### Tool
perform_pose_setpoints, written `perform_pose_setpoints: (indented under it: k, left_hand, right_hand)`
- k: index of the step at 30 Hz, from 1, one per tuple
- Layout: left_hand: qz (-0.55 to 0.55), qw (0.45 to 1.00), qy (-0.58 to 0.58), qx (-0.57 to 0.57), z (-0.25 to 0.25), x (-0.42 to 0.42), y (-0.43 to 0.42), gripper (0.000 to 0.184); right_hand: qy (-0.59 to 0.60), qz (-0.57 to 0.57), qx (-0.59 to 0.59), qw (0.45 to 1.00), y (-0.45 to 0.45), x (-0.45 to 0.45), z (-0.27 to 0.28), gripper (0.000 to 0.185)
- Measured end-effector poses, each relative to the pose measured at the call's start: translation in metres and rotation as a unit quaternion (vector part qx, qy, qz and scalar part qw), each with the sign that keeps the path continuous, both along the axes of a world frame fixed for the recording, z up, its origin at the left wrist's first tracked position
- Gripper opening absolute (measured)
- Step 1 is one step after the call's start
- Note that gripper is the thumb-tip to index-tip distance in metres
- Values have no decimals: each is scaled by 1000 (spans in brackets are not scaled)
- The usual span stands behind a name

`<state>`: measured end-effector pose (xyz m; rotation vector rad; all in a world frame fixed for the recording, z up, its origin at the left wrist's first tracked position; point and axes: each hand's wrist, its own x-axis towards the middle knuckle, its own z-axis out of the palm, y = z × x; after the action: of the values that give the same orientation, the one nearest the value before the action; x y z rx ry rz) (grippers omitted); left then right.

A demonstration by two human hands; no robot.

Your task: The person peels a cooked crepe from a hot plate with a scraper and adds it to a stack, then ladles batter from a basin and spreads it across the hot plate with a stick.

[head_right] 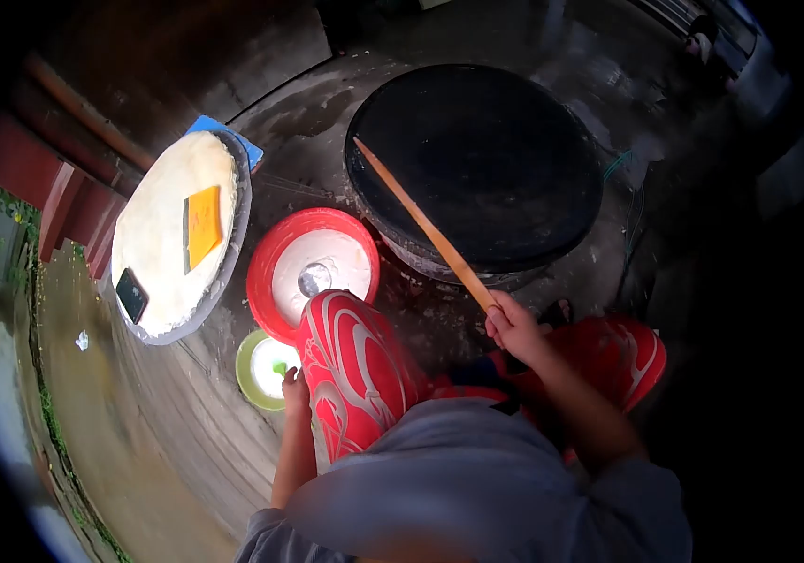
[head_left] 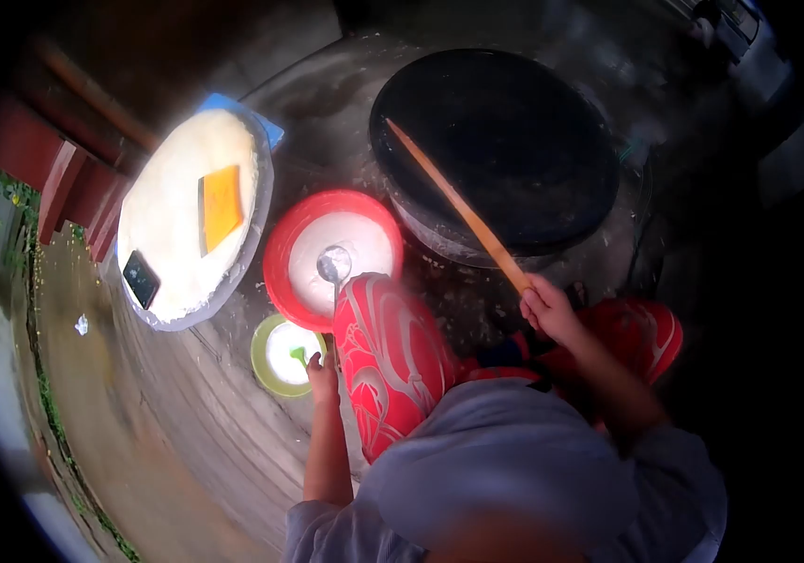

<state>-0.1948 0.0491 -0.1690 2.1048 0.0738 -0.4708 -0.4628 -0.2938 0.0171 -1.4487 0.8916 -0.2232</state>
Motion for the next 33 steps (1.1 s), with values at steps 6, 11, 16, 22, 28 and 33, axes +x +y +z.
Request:
perform_pose_setpoints:
  k: [6,11,16,22,28,33]
  left_hand:
    - [17,989,-27,145,-25,4,7,51]
    - [44,906,-5,422,-21,-11,22,50]
    - [54,926,74,367,-38,-15,51,47]
    - [65,965,62,245,-37,-14,67,28]
    - [92,992,-84,-12,-34,-67,81,35]
    - [221,968,77,-95,-83,-37,77,33]
  right_hand:
    - [36,8,8,999,-16,18,32,20]
    - [23,229,-297,927,-3,81,115,33]
    - [97,515,-515,679,73,191,141,28]
    - [208,630,-527,532,164,300,45,19]
    - [287,583,-316,692,181,323,-7,26]
    - [274,596,-358,664,170,324,-20,29]
